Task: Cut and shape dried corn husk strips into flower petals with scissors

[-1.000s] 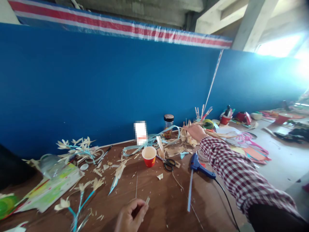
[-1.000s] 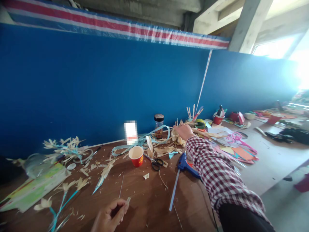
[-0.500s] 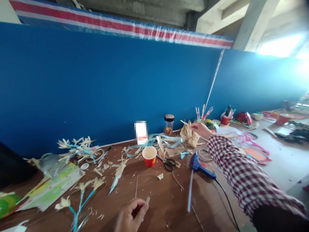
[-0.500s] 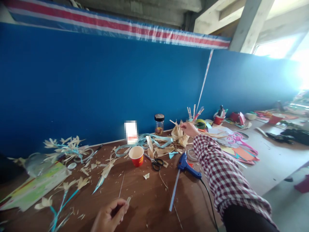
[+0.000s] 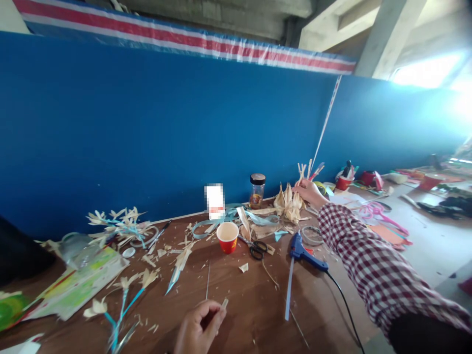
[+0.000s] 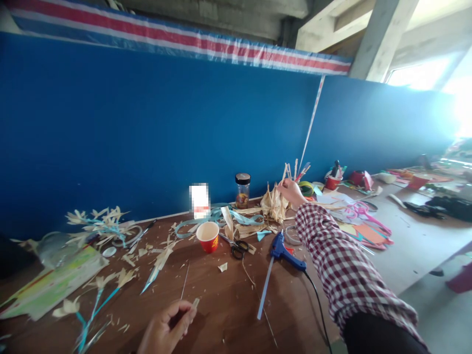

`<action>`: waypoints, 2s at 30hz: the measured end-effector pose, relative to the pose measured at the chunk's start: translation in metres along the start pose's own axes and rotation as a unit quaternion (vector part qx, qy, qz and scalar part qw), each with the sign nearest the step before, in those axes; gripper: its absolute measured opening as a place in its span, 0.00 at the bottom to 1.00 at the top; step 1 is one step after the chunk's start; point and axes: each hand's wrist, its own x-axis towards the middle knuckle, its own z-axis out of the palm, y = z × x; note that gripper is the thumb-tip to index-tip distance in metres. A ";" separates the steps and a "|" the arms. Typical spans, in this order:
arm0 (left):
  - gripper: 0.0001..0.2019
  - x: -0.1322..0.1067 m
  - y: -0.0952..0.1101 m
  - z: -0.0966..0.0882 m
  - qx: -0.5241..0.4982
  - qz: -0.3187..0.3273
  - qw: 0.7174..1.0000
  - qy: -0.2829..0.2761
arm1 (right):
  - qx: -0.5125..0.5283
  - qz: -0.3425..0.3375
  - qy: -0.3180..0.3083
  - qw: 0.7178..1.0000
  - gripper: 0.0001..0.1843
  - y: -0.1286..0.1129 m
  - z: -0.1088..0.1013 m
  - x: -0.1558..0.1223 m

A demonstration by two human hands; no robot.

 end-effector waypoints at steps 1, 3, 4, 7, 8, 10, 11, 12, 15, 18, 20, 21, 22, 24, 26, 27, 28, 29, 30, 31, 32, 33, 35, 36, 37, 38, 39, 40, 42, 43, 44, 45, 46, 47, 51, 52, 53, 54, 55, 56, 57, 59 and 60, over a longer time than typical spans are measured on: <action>0.17 0.000 0.000 0.000 0.000 0.003 1.000 0.002 | 0.006 0.003 0.001 1.000 0.16 -0.003 -0.002 -0.001; 0.16 0.000 0.000 0.000 0.003 0.012 1.000 0.004 | 0.016 0.009 0.008 1.000 0.16 -0.009 -0.006 -0.001; 0.16 0.000 0.000 0.000 0.005 0.016 1.000 0.004 | 0.019 0.012 0.017 1.000 0.16 -0.013 -0.008 -0.001; 0.16 0.000 -0.001 0.001 0.010 0.018 1.000 -0.001 | 0.024 0.020 0.061 0.998 0.16 -0.033 -0.020 0.006; 0.16 0.000 -0.001 0.000 0.010 0.016 1.000 -0.001 | 0.028 0.021 0.084 0.996 0.16 -0.043 -0.026 0.010; 0.16 0.000 0.000 0.000 0.006 0.011 1.000 0.000 | 0.043 0.009 0.129 0.991 0.16 -0.068 -0.038 0.021; 0.16 0.000 0.001 -0.001 0.004 0.009 1.000 0.001 | 0.054 -0.003 0.152 0.987 0.16 -0.082 -0.044 0.026; 0.16 0.000 0.002 -0.002 0.002 0.007 1.000 -0.001 | 0.068 -0.020 0.175 0.982 0.16 -0.097 -0.049 0.031; 0.15 0.001 0.005 -0.005 0.005 -0.002 1.000 -0.030 | 0.102 -0.068 0.199 0.972 0.16 -0.138 -0.052 0.029; 0.16 0.001 0.006 -0.006 -0.001 -0.012 0.999 -0.038 | 0.127 -0.114 0.135 0.976 0.17 -0.159 -0.033 -0.009; 0.17 0.000 0.005 -0.004 -0.018 -0.018 0.999 -0.021 | 0.139 -0.130 0.053 0.980 0.14 -0.158 -0.010 -0.056; 0.17 0.000 0.005 -0.003 -0.027 -0.021 0.999 -0.014 | 0.142 -0.141 0.004 0.980 0.12 -0.155 0.003 -0.085; 0.17 0.000 0.005 -0.002 -0.036 -0.025 0.999 -0.009 | 0.143 -0.150 -0.038 0.978 0.11 -0.151 0.016 -0.116; 0.17 0.000 0.005 -0.001 -0.062 -0.035 0.997 0.001 | 0.161 -0.198 -0.167 0.952 0.13 -0.141 0.041 -0.176; 0.17 0.000 0.005 0.000 -0.104 -0.054 0.993 0.013 | 0.188 -0.245 -0.246 0.919 0.12 -0.135 0.060 -0.226; 0.18 0.000 0.005 0.000 -0.130 -0.069 0.989 0.019 | 0.197 -0.257 -0.259 0.910 0.11 -0.133 0.068 -0.244; 0.18 0.001 0.005 -0.001 -0.157 -0.085 0.984 0.027 | 0.200 -0.274 -0.268 0.902 0.12 -0.132 0.075 -0.258; 0.18 0.002 0.005 -0.002 -0.184 -0.099 0.977 0.036 | 0.191 -0.288 -0.268 0.899 0.13 -0.132 0.080 -0.266; 0.19 0.004 0.006 -0.003 -0.206 -0.110 0.971 0.042 | 0.186 -0.303 -0.260 0.898 0.13 -0.132 0.084 -0.271; 0.19 0.007 0.007 -0.005 -0.221 -0.115 0.967 0.048 | 0.180 -0.317 -0.250 0.897 0.13 -0.132 0.088 -0.272; 0.19 0.010 0.010 -0.007 -0.227 -0.110 0.966 0.053 | 0.173 -0.328 -0.236 0.898 0.12 -0.131 0.091 -0.271; 0.19 0.013 0.013 -0.009 -0.219 -0.102 0.969 0.047 | 0.167 -0.335 -0.219 0.901 0.11 -0.129 0.094 -0.268; 0.18 0.022 0.021 -0.012 -0.181 -0.063 0.980 0.053 | 0.153 -0.338 -0.182 0.911 0.09 -0.123 0.099 -0.263; 0.17 0.027 0.025 -0.013 -0.164 -0.047 0.984 0.053 | 0.147 -0.334 -0.163 0.917 0.08 -0.119 0.101 -0.260; 0.17 0.031 0.029 -0.012 -0.153 -0.041 0.985 0.070 | 0.140 -0.328 -0.147 0.923 0.08 -0.114 0.103 -0.259; 0.17 0.035 0.031 -0.010 -0.144 -0.039 0.985 0.085 | 0.133 -0.323 -0.136 0.927 0.08 -0.110 0.104 -0.258; 0.17 0.038 0.033 -0.007 -0.137 -0.036 0.986 0.089 | 0.126 -0.321 -0.129 0.930 0.08 -0.106 0.105 -0.258; 0.16 0.040 0.033 -0.003 -0.136 -0.038 0.986 0.093 | 0.117 -0.321 -0.126 0.931 0.08 -0.102 0.106 -0.258; 0.16 0.041 0.029 0.004 -0.151 -0.044 0.983 0.094 | 0.096 -0.332 -0.123 0.930 0.08 -0.097 0.107 -0.259; 0.16 0.040 0.026 0.008 -0.166 -0.049 0.981 0.090 | 0.087 -0.340 -0.122 0.929 0.09 -0.096 0.108 -0.260; 0.15 0.038 0.023 0.011 -0.181 -0.056 0.978 0.082 | 0.079 -0.347 -0.120 0.927 0.09 -0.095 0.109 -0.260; 0.15 0.036 0.020 0.012 -0.195 -0.062 0.976 0.073 | 0.073 -0.354 -0.120 0.925 0.09 -0.094 0.110 -0.261; 0.15 0.035 0.018 0.013 -0.207 -0.067 0.974 0.066 | 0.066 -0.361 -0.123 0.922 0.09 -0.094 0.111 -0.262; 0.15 0.033 0.016 0.013 -0.216 -0.069 0.972 0.062 | 0.059 -0.368 -0.126 0.919 0.08 -0.095 0.113 -0.263; 0.13 0.030 0.015 0.009 -0.222 -0.067 0.969 0.085 | 0.031 -0.384 -0.138 0.912 0.07 -0.096 0.118 -0.268; 0.13 0.030 0.015 0.008 -0.223 -0.068 0.968 0.093 | 0.028 -0.384 -0.143 0.912 0.07 -0.096 0.119 -0.269; 0.12 0.030 0.016 0.007 -0.225 -0.067 0.967 0.100 | 0.027 -0.384 -0.148 0.911 0.07 -0.097 0.120 -0.269; 0.12 0.029 0.017 0.007 -0.230 -0.064 0.965 0.105 | 0.029 -0.384 -0.152 0.910 0.07 -0.096 0.122 -0.270; 0.11 0.029 0.018 0.007 -0.234 -0.059 0.964 0.108 | 0.032 -0.385 -0.155 0.909 0.06 -0.096 0.122 -0.270; 0.11 0.028 0.020 0.008 -0.238 -0.055 0.964 0.110 | 0.036 -0.386 -0.157 0.908 0.06 -0.096 0.123 -0.270; 0.10 0.027 0.021 0.008 -0.240 -0.053 0.963 0.110 | 0.039 -0.386 -0.157 0.908 0.06 -0.095 0.124 -0.269; 0.10 0.026 0.023 0.008 -0.243 -0.057 0.962 0.107 | 0.040 -0.383 -0.157 0.910 0.06 -0.094 0.124 -0.269; 0.10 0.026 0.023 0.009 -0.246 -0.063 0.961 0.106 | 0.039 -0.380 -0.158 0.911 0.07 -0.094 0.123 -0.269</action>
